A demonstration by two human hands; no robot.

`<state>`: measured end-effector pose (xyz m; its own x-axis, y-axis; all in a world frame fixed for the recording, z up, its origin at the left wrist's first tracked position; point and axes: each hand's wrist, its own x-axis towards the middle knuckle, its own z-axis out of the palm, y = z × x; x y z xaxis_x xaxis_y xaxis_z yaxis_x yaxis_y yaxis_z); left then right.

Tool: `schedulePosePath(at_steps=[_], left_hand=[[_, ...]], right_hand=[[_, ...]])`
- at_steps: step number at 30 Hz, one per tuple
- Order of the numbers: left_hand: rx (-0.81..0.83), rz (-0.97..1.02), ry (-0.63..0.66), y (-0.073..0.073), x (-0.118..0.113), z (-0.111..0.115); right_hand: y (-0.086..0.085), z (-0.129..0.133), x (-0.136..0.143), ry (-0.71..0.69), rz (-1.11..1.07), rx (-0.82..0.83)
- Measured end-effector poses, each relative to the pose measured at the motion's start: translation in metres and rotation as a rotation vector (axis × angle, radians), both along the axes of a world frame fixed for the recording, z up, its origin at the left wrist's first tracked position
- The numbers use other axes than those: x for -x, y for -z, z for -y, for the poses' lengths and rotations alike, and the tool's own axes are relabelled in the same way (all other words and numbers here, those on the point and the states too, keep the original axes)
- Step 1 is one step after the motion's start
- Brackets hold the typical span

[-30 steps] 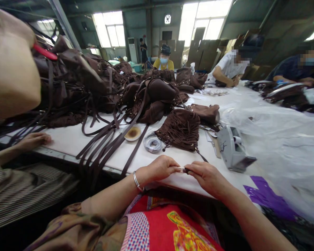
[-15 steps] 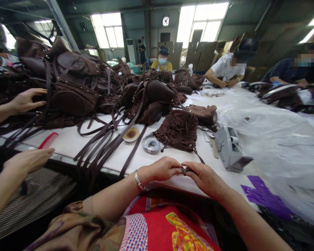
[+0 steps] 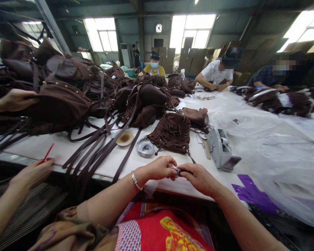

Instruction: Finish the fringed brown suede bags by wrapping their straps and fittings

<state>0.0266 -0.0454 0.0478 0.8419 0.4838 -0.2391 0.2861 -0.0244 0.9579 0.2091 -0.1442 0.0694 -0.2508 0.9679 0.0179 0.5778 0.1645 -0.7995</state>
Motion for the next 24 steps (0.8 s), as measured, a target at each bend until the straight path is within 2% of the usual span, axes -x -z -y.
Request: schedulePosePath(at_steps=[2, 4, 6, 9, 11, 14, 19, 24], left_hand=[[-0.040, -0.002, 0.016, -0.003, -0.001, -0.003], [-0.180, -0.007, 0.044, -0.007, -0.003, -0.007], [-0.492, -0.001, -0.002, -0.013, -0.006, -0.008], [-1.057, 0.023, -0.177, -0.022, -0.012, -0.005], [-1.262, 0.028, -0.240, -0.024, -0.017, 0.001], [-1.333, 0.001, -0.275, -0.019, -0.026, 0.008], [-1.276, -0.057, -0.316, -0.008, -0.038, 0.010], [-1.298, -0.071, -0.299, -0.011, -0.042, 0.008]], right_hand=[[0.001, -0.002, -0.001, 0.009, -0.048, 0.068], [0.005, -0.005, -0.003, 0.078, -0.078, 0.117], [0.010, -0.008, -0.007, 0.186, -0.082, 0.128], [0.014, -0.014, -0.013, 0.378, -0.093, 0.106], [0.015, -0.016, -0.016, 0.467, -0.120, 0.092], [0.015, -0.018, -0.016, 0.540, -0.170, 0.063], [0.020, -0.017, -0.014, 0.603, -0.266, 0.034], [0.019, -0.014, -0.012, 0.618, -0.263, 0.014]])
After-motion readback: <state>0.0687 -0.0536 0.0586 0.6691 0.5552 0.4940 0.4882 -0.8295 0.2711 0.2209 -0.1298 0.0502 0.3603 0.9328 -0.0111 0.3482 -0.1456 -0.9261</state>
